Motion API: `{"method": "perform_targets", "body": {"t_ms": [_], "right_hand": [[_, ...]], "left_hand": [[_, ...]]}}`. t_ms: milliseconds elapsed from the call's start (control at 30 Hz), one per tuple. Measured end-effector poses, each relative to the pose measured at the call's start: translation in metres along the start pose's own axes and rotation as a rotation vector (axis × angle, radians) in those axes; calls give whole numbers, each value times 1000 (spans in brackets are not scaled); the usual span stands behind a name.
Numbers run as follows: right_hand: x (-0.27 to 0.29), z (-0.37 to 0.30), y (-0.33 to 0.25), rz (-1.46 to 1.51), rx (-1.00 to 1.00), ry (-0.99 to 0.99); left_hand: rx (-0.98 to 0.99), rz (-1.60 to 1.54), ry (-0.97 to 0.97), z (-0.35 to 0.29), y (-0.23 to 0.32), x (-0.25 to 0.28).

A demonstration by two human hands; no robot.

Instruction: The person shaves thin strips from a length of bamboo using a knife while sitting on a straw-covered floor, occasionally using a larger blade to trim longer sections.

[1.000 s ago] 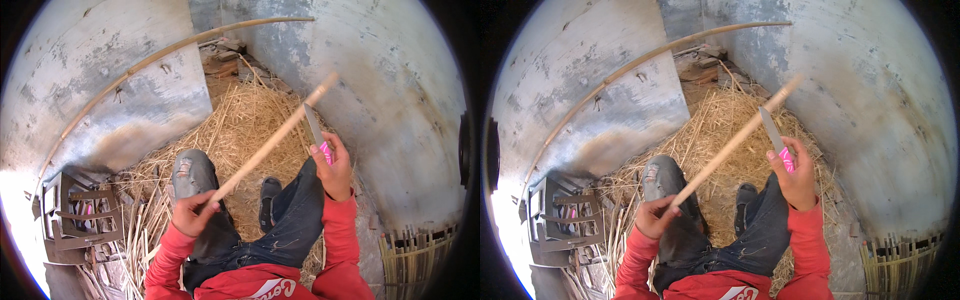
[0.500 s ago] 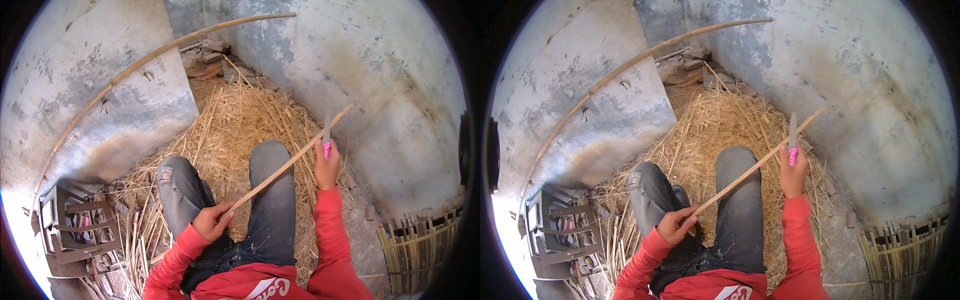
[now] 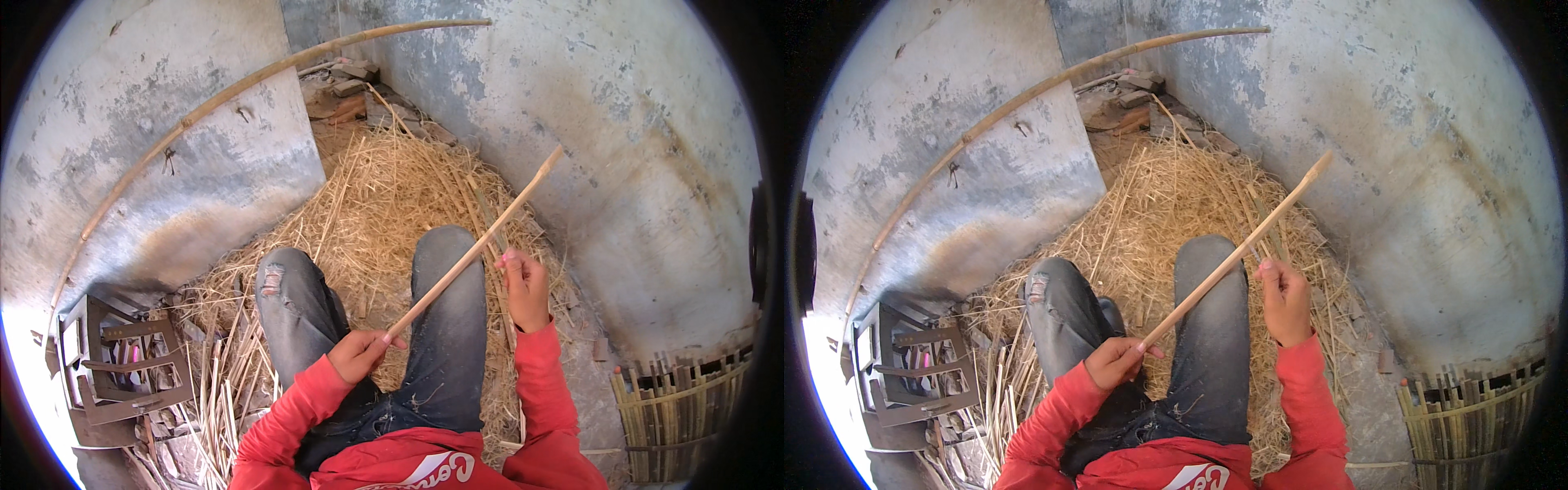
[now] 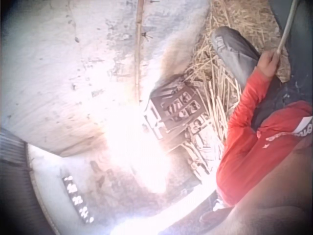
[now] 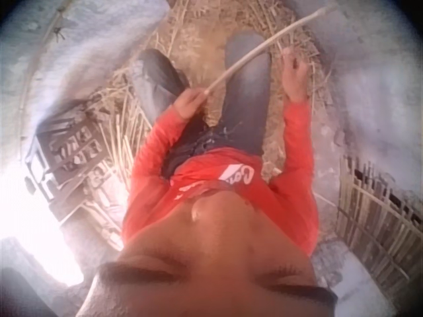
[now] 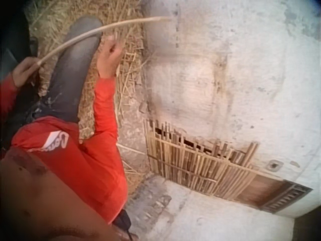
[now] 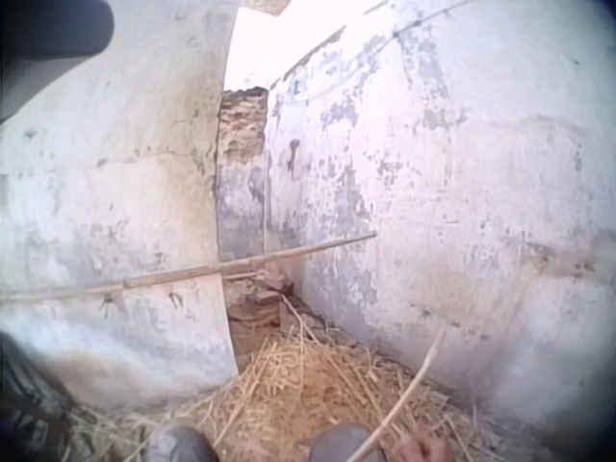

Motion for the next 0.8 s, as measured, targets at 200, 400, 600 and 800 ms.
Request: {"method": "perform_targets", "body": {"t_ms": [200, 400, 600, 800], "right_hand": [[-37, -20, -35, -352, 10, -179], [-68, -28, -44, -598, 92, -261], [-3, 17, -12, -584, 24, -83], [58, 49, 0, -692, 29, 47]], "left_hand": [[-172, 573, 326, 7, 37, 2], [-29, 968, 491, 4, 42, -10], [-2, 1043, 561, -24, 51, -21], [61, 926, 492, -35, 32, -16]]}}
Point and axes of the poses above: each hand's wrist, its own z-axis towards the middle knuckle, its own x-axis out of the back of the hand, y = z × x, the point moved 9 cm from there along z, towards the middle knuckle, and after that the axes turned 14 degrees about -y, right-handed, at the moved point
